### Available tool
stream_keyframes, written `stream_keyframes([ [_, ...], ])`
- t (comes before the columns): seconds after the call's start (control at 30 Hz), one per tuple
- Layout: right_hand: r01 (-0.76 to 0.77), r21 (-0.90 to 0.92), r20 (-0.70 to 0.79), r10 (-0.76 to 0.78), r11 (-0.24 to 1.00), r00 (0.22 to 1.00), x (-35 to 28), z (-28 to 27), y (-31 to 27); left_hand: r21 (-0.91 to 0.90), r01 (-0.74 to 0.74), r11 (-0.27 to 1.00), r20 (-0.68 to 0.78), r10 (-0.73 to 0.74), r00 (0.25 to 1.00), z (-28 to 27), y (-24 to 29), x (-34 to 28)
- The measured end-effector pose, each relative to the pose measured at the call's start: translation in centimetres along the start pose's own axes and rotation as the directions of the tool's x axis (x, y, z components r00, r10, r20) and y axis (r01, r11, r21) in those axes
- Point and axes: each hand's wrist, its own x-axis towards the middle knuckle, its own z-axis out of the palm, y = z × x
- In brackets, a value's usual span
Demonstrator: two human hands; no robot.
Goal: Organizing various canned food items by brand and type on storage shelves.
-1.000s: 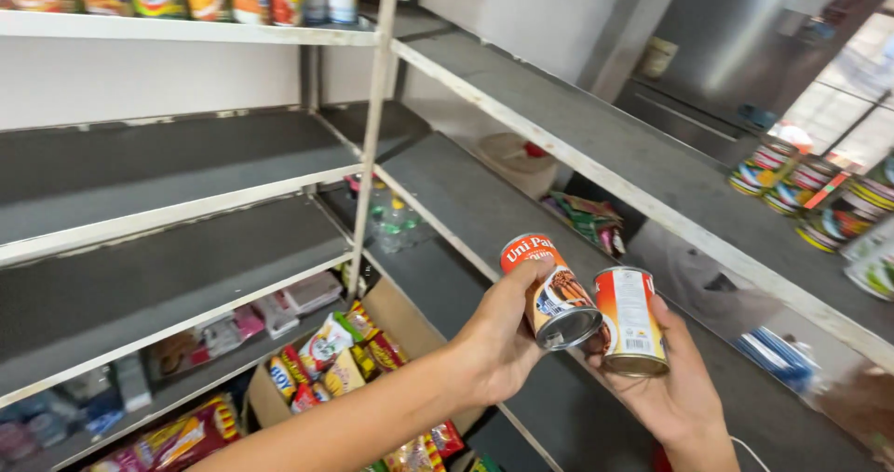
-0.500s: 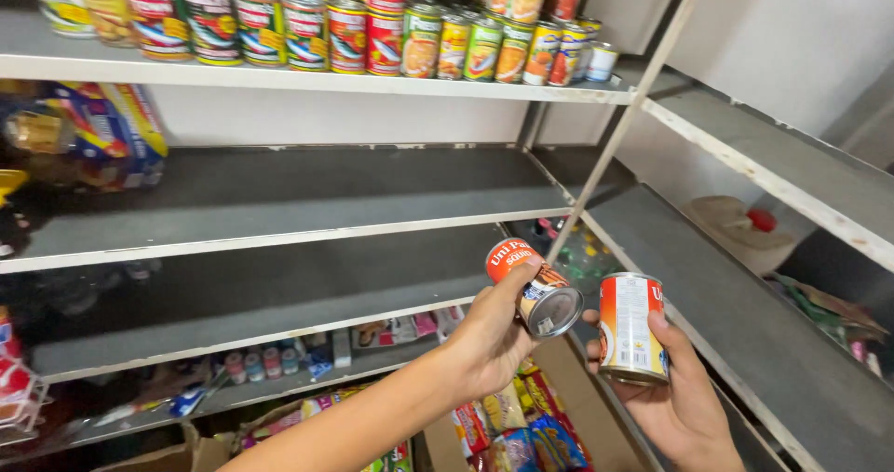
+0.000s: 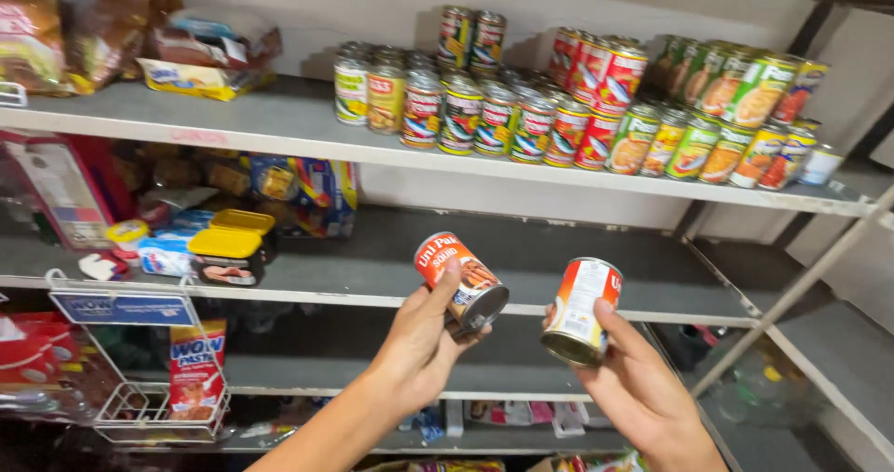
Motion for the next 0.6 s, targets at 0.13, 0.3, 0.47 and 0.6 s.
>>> stream_keyframes([
  [0.13,-0.072,-0.104,0.125,0.085,0.992,0.988,4.6,7.7,5.0,0.008,-0.155,0.988,-0.008,0.155,0.988,-6.2,8.7,1.2],
  [0.3,-0.038,-0.108,0.334,0.073,0.993,0.940,9.1,16.4,10.0,0.232,-0.426,0.874,0.067,0.423,0.904,-11.9,20.4,3.8],
  [0.47,-0.008,-0.131,0.363,0.056,0.991,0.930,15.3,22.8,11.6,0.462,-0.642,0.612,0.144,0.662,0.735,-13.6,28.5,9.6],
  [0.6,0.150,-0.107,0.312,-0.110,0.983,0.944,18.4,26.4,12.0,0.758,-0.632,0.163,0.245,0.826,0.507,-14.5,31.3,17.4],
])
